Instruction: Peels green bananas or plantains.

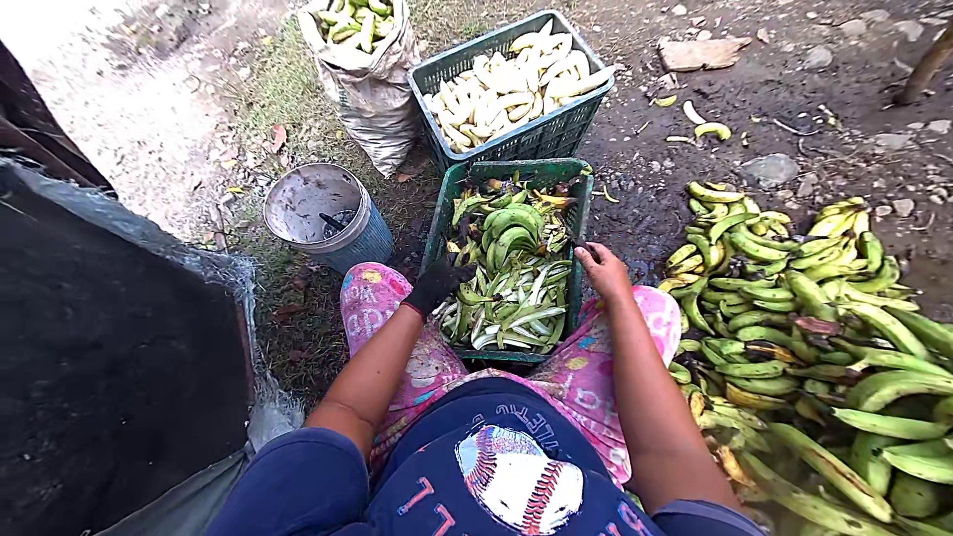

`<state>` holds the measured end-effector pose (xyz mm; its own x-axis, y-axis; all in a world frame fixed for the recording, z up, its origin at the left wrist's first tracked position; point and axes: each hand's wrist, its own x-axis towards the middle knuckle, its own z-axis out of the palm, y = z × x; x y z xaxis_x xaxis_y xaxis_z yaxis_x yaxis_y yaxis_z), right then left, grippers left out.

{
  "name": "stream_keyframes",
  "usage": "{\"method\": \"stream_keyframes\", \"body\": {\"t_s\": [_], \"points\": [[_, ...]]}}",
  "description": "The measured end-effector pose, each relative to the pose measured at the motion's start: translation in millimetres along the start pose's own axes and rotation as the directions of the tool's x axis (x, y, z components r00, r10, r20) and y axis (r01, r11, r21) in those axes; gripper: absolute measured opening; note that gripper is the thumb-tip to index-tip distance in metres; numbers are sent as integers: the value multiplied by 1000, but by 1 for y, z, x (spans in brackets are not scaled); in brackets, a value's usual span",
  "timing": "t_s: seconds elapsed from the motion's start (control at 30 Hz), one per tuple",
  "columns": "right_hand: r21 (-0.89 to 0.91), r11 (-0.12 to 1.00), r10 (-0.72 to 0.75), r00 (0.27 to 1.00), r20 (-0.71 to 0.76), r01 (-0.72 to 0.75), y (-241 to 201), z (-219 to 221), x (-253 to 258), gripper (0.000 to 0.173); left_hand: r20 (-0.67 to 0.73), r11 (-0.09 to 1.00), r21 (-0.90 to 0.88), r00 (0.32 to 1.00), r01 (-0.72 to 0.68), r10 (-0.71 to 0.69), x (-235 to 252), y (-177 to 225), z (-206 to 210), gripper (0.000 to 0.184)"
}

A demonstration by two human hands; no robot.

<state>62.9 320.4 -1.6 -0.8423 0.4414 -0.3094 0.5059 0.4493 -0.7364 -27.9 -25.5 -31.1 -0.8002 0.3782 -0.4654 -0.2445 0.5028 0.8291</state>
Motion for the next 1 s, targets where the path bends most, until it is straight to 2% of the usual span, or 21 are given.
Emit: {"method": "stream_keyframes", "body": {"t_s": [0.07, 0.1, 0.13, 0.2, 0.27, 0.4, 0.47, 0.57, 0.63, 0.7, 0.8, 0.9, 1.0], "points": [[24, 1000, 11, 1000, -26, -10, 4, 2, 2, 54, 1, 981, 187, 999, 44, -45, 18, 21, -10, 67], [44, 999, 17, 999, -45, -15, 5, 2, 3, 54, -30, 943, 326, 997, 72, -65, 23, 37, -10, 82], [70, 997, 24, 997, -69, -19, 5, 2, 4, 54, -91, 888, 451, 994, 88, -52, 27, 51, -7, 98], [128, 991, 49, 993, -107, -35, -1, -3, 5, 54, -186, 819, 571, 981, 57, 61, 38, 75, 8, 108], [196, 980, 68, 989, -132, -42, -9, -10, 6, 54, -174, 745, 667, 965, -30, 195, 46, 100, 36, 96], [285, 958, 81, 975, -206, -19, -6, -12, 18, 56, 145, 450, 841, 926, -301, 349, 67, 129, 108, 56], [347, 938, 107, 961, -256, -12, 5, -6, 28, 58, 225, 361, 854, 890, -376, 396, 88, 121, 140, 50], [459, 887, 188, 949, -254, -52, 9, -3, 34, 62, 155, 346, 891, 915, -292, 372, 119, 105, 170, 65], [500, 864, 219, 943, -250, -68, 4, -5, 31, 60, 114, 300, 922, 912, -245, 393, 133, 86, 179, 68], [528, 846, 222, 947, -232, -70, 4, -6, 32, 58, 118, 251, 939, 906, -235, 407, 142, 73, 178, 60], [583, 810, 214, 956, -200, -59, 9, -3, 32, 57, 132, 247, 936, 900, -252, 416, 132, 76, 159, 49], [604, 793, 218, 963, -160, -80, -1, -12, 25, 54, 75, 323, 908, 861, -268, 504, 105, 90, 122, 41], [596, 797, 219, 967, -129, -101, -9, -18, 21, 53, -78, 509, 825, 842, -246, 533, 76, 99, 78, 38]]}}
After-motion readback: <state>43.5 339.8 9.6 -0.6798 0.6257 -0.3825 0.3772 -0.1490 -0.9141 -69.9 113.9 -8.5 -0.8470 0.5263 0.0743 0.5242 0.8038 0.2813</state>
